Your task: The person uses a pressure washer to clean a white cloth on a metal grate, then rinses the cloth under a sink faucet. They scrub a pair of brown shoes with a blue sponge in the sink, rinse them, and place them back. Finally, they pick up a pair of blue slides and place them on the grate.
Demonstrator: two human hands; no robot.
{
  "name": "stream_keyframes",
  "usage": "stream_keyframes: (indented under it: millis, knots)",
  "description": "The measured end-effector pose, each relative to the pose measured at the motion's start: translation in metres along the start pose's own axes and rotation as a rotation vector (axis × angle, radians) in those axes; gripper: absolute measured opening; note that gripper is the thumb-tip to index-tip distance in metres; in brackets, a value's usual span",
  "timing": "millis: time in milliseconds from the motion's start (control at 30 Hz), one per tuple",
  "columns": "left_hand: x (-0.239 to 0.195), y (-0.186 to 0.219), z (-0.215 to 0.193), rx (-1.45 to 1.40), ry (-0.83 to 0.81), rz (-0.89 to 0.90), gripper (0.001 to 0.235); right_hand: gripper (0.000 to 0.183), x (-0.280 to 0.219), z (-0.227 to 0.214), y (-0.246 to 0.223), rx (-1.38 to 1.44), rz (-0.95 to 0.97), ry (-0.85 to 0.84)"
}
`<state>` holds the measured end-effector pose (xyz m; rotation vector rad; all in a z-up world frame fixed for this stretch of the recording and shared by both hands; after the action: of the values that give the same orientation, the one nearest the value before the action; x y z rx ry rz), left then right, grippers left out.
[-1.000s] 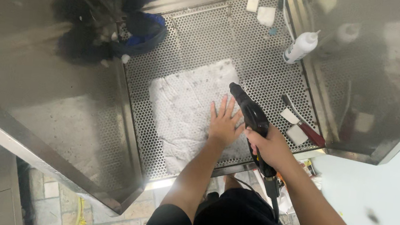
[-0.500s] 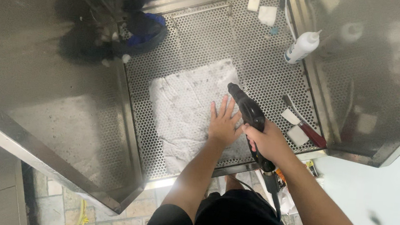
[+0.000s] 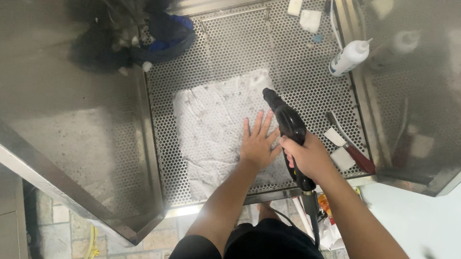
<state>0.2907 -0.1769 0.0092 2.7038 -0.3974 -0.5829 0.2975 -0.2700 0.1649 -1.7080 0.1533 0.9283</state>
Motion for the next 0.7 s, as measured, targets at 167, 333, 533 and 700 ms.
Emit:
stream_keyframes:
  millis: [167, 333, 533, 700]
  knots:
    - [-0.005, 0.000, 0.000, 0.011, 0.016, 0.003, 0.068, 0.021, 0.003, -0.002, 0.003, -0.010, 0.010, 0.003]
    - [-0.003, 0.001, -0.001, 0.046, -0.020, -0.013, 0.069, 0.019, 0.007, -0.001, 0.002, -0.009, -0.012, -0.041]
    - [-0.004, 0.000, 0.000, 0.054, -0.045, -0.020, 0.069, 0.019, 0.014, -0.002, 0.001, -0.002, -0.073, -0.029]
    - [-0.001, -0.001, 0.001, 0.027, -0.046, -0.010, 0.070, 0.019, 0.020, -0.007, 0.006, 0.039, -0.060, -0.022]
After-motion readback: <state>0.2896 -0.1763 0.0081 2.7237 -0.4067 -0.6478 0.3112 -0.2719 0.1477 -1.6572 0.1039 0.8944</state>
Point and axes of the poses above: each hand's wrist, its own x-axis towards the middle knuckle, its own z-axis out of the palm, y = z × x, the point moved 8 cm from there along x, towards the middle knuckle, and after that the axes turned 13 degrees about -y, right-handed, at the moved point
